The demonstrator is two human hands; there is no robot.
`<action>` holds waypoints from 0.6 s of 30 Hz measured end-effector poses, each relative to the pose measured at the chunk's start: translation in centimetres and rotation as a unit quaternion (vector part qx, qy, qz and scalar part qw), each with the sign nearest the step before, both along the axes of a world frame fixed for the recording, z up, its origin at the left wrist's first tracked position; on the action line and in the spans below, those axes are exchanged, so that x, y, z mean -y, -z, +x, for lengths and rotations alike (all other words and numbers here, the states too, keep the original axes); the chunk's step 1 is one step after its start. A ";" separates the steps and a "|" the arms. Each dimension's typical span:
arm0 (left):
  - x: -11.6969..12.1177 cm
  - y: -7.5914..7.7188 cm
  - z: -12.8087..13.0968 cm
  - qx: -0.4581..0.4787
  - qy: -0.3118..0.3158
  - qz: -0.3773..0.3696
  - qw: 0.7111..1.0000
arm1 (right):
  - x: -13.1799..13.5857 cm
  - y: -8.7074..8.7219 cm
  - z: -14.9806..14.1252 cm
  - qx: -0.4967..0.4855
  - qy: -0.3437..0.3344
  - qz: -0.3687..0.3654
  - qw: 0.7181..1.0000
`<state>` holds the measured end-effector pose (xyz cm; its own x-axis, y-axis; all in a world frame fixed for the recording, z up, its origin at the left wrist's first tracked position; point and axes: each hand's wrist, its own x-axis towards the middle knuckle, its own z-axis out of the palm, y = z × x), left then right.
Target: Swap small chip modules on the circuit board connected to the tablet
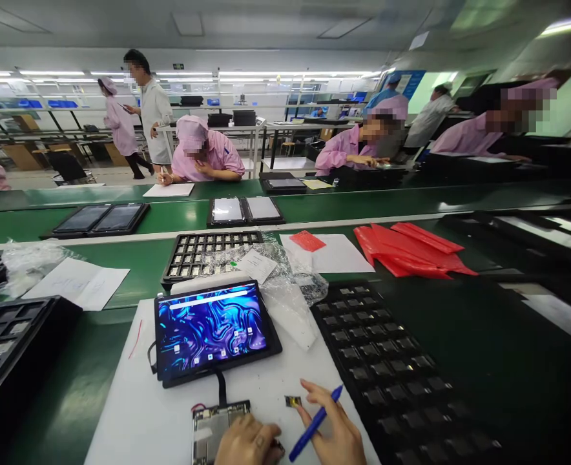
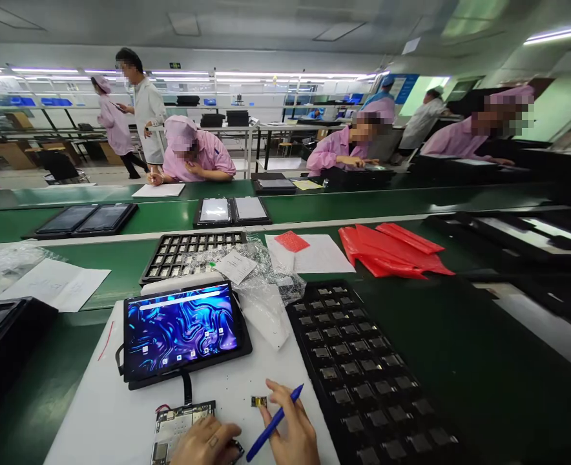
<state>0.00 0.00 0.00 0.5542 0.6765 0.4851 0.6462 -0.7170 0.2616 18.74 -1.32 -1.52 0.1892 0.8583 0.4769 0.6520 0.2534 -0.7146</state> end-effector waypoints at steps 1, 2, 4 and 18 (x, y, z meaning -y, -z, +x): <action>-0.2 0.1 0.1 0.003 0.004 -0.007 1.000 | 0.3 -0.2 -0.1 -0.036 -0.004 -0.012 0.999; -0.2 0.1 0.2 0.004 0.005 -0.011 1.000 | 0.5 -0.4 -0.2 -0.077 -0.011 -0.032 0.996; -0.1 0.2 -0.2 -0.003 0.005 -0.003 1.000 | 0.7 -0.8 -0.8 -0.175 -0.027 -0.083 0.981; 2.1 1.0 -2.4 -0.041 0.096 0.126 0.986 | 0.3 -1.6 -4.7 -0.141 -0.043 -0.077 0.986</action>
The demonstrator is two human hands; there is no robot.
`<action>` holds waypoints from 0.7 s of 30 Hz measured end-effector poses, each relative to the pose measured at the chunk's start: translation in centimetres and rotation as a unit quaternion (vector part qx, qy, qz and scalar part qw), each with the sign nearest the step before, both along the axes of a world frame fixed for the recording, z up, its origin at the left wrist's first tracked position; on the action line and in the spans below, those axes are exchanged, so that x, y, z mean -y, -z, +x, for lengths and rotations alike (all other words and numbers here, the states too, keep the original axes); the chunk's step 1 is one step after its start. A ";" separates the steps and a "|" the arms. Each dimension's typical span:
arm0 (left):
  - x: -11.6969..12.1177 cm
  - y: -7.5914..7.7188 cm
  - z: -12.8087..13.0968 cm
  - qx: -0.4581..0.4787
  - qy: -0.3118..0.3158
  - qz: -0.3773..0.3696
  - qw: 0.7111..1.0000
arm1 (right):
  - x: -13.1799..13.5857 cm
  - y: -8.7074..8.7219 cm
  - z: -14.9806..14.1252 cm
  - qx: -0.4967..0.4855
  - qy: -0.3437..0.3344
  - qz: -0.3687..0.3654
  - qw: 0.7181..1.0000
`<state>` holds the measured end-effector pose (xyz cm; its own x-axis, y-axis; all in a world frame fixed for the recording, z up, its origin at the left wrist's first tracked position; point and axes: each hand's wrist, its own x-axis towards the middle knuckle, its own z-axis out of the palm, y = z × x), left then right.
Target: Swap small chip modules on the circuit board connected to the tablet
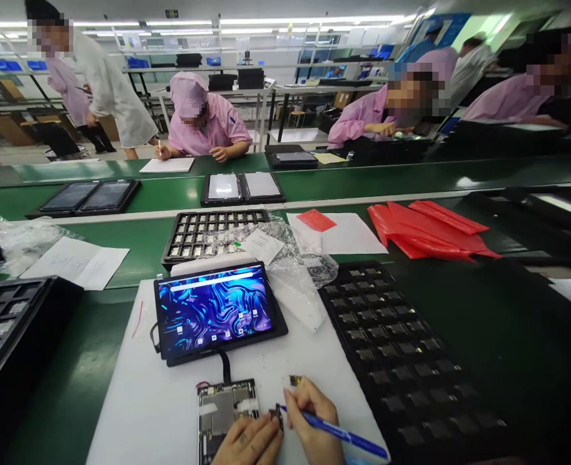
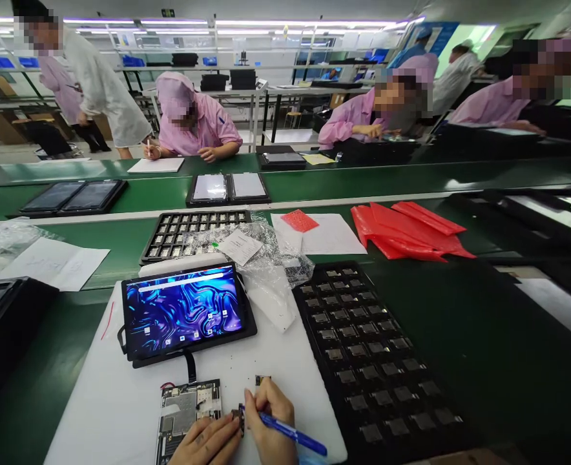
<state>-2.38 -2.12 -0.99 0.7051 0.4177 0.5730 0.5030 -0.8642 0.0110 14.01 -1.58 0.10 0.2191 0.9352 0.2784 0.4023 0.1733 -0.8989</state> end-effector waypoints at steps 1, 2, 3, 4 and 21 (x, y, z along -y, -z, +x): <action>0.0 -0.1 0.0 0.004 -0.003 -0.007 1.000 | 0.0 0.0 -0.1 0.022 0.013 0.005 1.000; 0.0 -0.2 0.0 0.008 -0.004 -0.015 1.000 | -0.1 0.0 -0.1 0.036 0.019 0.008 0.999; 0.0 -0.3 0.0 0.014 -0.005 -0.021 1.000 | -0.2 0.0 -0.2 0.045 0.020 0.011 0.999; 0.0 -0.4 0.0 0.020 -0.003 -0.025 0.999 | -0.3 -0.1 -0.2 0.055 0.022 0.015 0.998; 0.8 1.1 0.4 0.046 -0.017 -0.046 0.998 | 0.1 0.4 0.0 0.010 0.047 0.012 0.999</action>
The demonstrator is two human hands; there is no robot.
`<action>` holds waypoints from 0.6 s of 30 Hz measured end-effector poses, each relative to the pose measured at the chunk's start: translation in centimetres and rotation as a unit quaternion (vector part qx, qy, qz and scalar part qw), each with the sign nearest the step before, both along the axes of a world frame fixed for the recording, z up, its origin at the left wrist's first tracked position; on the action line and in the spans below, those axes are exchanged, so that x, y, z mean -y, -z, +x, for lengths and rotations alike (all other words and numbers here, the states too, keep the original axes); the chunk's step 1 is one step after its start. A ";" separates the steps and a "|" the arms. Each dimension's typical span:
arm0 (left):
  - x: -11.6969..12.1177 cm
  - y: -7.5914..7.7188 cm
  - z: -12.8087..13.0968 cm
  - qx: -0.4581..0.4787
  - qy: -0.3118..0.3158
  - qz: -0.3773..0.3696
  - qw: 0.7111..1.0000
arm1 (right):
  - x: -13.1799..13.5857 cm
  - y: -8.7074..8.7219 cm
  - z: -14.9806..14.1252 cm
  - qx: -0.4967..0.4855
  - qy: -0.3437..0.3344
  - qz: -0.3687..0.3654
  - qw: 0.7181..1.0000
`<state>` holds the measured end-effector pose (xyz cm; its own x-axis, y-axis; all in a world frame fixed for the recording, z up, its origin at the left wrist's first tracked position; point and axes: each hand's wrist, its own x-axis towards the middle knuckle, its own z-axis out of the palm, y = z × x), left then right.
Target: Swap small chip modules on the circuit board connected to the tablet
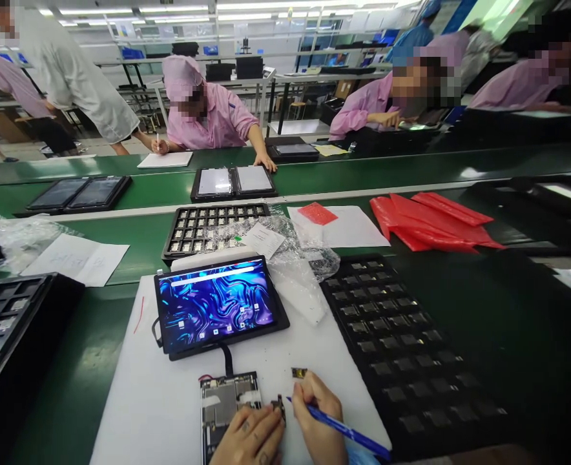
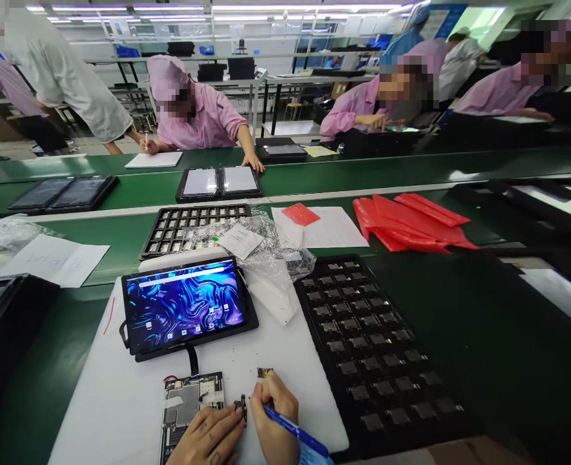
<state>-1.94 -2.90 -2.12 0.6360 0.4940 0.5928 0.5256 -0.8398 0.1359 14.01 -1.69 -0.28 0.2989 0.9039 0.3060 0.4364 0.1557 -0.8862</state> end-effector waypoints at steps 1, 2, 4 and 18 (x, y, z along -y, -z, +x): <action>-0.1 -0.2 0.0 -0.008 0.004 -0.002 1.000 | 0.1 -0.1 0.1 -0.017 0.001 -0.009 1.000; -0.2 -0.6 0.0 -0.015 0.008 -0.004 1.000 | 0.1 -0.3 0.1 -0.034 -0.002 -0.018 0.999; -0.4 -1.3 0.0 -0.015 0.009 -0.011 1.000 | 0.1 -0.6 0.2 -0.069 -0.010 -0.033 0.997; -0.5 -4.0 -4.6 0.030 -0.060 -0.094 0.993 | 2.9 -0.7 2.0 -0.106 -0.051 -0.092 0.989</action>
<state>-6.57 -2.35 1.85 0.5323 0.6697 0.5178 0.6065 -0.7284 0.3187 16.00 -4.61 0.46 0.2430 0.9672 0.0743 0.2281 0.0175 -0.9735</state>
